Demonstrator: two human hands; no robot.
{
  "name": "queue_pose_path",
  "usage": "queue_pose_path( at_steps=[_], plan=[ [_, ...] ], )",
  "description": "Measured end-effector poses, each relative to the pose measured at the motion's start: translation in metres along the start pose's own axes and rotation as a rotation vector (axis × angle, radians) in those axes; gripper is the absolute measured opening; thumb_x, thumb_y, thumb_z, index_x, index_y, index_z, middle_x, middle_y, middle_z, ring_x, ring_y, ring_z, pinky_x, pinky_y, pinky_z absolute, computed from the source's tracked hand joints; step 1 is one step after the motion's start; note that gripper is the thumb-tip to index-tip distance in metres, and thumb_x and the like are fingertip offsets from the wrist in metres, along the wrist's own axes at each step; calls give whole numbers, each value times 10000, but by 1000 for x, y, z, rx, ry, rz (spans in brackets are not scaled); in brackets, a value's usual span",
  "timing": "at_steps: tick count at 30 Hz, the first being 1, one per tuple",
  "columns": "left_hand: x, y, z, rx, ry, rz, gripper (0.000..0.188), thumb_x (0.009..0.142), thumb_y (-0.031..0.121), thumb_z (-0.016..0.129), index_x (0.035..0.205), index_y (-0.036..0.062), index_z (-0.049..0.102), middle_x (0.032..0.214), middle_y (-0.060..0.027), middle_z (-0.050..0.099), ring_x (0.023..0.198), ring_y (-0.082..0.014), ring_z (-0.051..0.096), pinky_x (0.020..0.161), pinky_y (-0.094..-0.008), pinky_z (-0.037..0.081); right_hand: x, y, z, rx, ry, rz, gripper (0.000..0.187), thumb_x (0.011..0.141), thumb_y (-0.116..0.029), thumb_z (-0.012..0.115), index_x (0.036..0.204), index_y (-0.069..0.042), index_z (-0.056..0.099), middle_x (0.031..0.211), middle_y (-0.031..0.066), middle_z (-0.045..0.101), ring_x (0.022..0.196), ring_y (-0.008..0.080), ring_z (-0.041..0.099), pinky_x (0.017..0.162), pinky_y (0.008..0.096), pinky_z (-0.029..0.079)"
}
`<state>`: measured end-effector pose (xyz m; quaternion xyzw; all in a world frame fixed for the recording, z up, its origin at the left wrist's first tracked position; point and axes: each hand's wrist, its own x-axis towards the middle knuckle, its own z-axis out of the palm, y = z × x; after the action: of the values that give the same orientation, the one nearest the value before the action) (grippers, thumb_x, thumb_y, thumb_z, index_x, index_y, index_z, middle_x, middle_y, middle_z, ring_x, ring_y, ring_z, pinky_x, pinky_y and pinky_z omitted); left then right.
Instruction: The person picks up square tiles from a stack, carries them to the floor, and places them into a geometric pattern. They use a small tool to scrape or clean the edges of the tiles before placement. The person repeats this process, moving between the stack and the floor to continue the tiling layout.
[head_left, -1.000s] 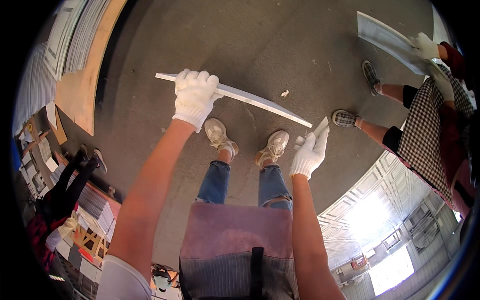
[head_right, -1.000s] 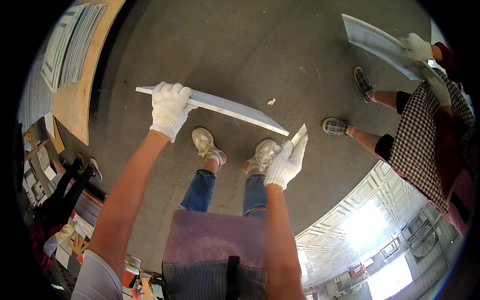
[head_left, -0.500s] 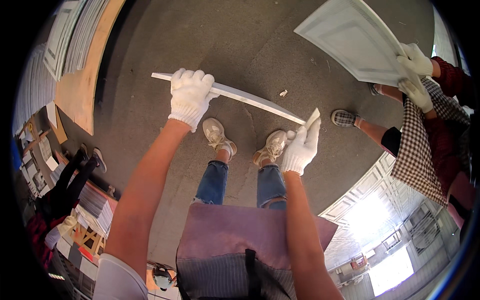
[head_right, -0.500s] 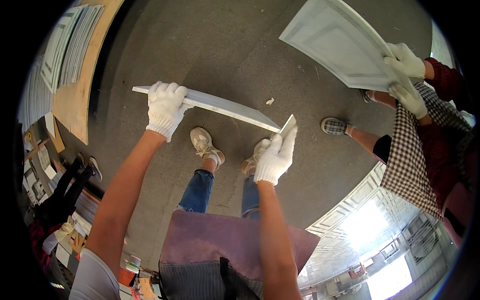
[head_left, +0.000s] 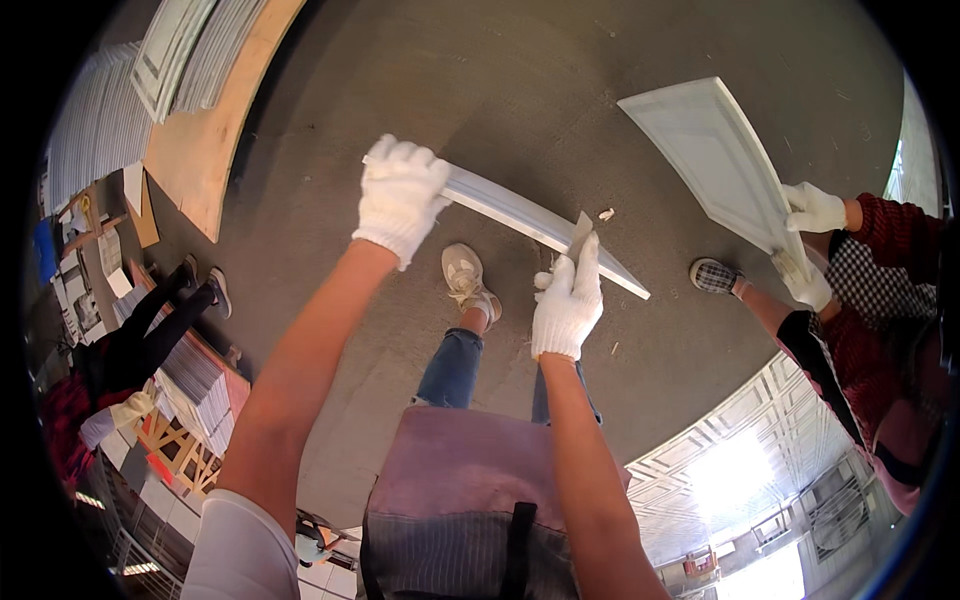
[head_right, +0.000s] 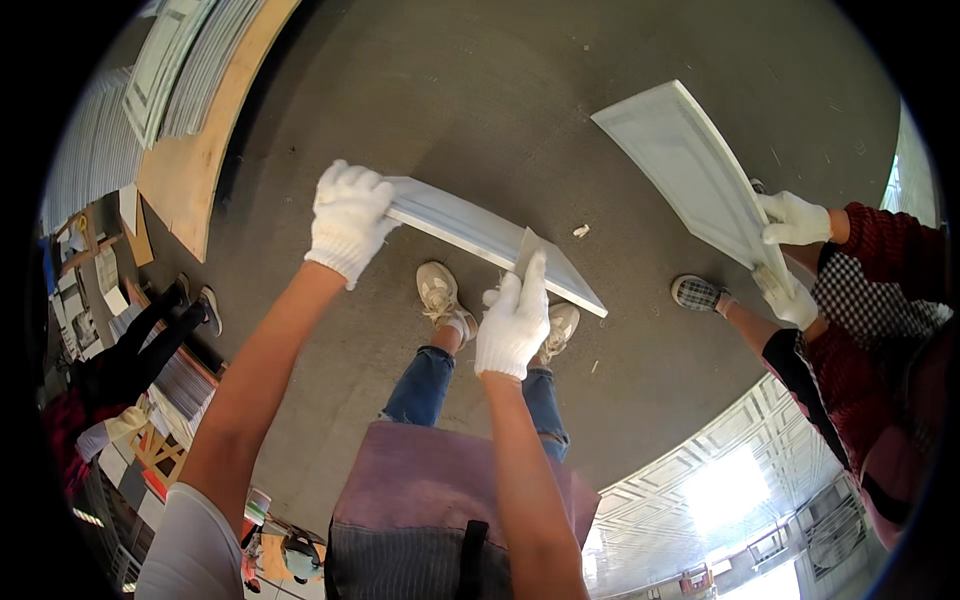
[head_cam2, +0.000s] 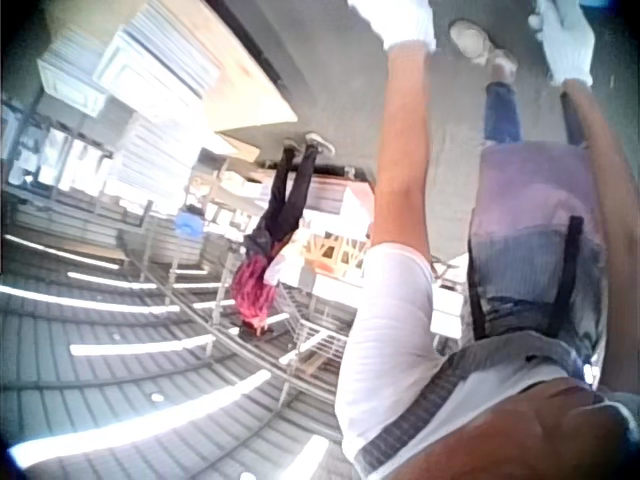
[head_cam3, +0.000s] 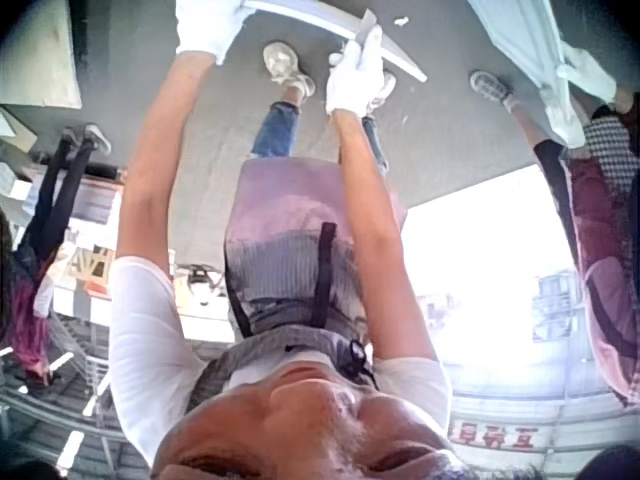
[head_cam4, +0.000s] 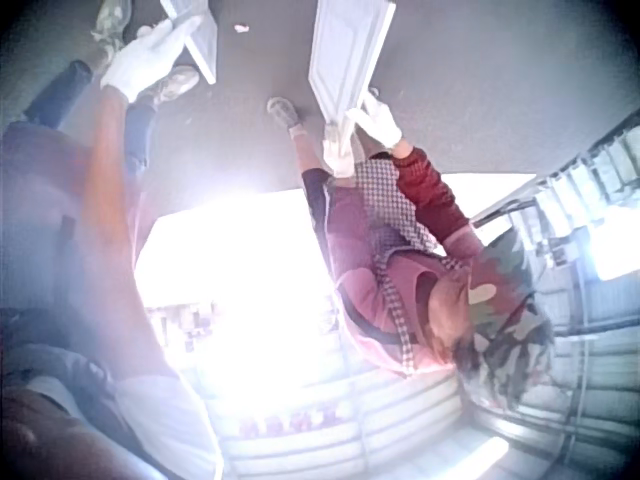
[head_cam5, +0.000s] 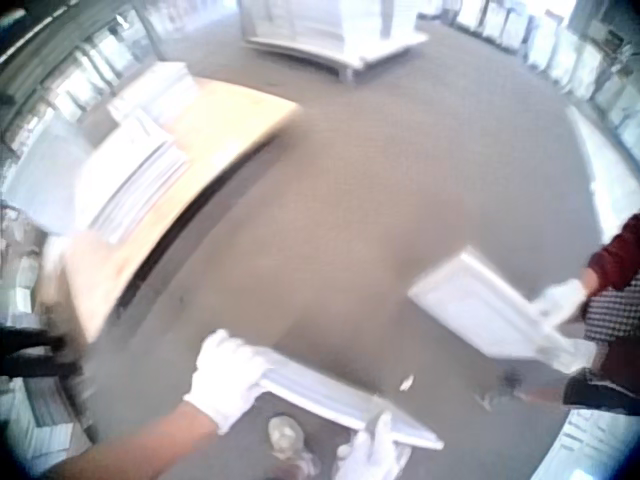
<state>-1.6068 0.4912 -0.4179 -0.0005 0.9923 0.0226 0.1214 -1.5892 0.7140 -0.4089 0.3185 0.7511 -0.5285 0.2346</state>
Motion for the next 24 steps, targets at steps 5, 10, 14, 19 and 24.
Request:
queue_pose_path(
  at_steps=[5,10,14,19,24],
  plan=[
    [-18,-65,2,-333,54,-297,306,727,186,796,993,104,670,1033,-46,645,1041,-236,602,953,-400,452,-4,2,8,-17,32,-18,497,990,-99,491,1475,-23,413,1027,90,605,733,101,599,632,256,509],
    [-21,-73,13,-826,-84,-511,256,791,39,751,1024,53,648,1029,-58,642,921,-190,644,815,-302,522,-19,-7,33,43,16,24,520,988,-98,495,1491,-26,386,987,63,620,715,75,594,576,226,494],
    [-17,-74,9,-928,-103,-540,250,778,55,757,1000,50,641,1000,-54,638,919,-204,623,837,-325,497,-30,-17,78,135,1,14,543,988,-94,477,1514,-40,351,983,62,629,699,73,604,549,209,485],
    [-18,-86,26,-1025,-57,-521,262,761,50,772,986,55,638,1001,-52,637,889,-194,616,824,-328,504,-36,-37,116,205,-62,14,536,993,-103,468,1513,-42,355,986,80,640,702,71,604,529,214,470],
    [-15,-93,28,-1078,-61,-519,263,754,45,775,978,64,638,1019,-52,639,910,-194,618,834,-327,507,-40,-41,152,81,-112,-90,532,998,-116,471,1511,-42,355,971,99,645,710,77,613,521,229,478]
  ],
)
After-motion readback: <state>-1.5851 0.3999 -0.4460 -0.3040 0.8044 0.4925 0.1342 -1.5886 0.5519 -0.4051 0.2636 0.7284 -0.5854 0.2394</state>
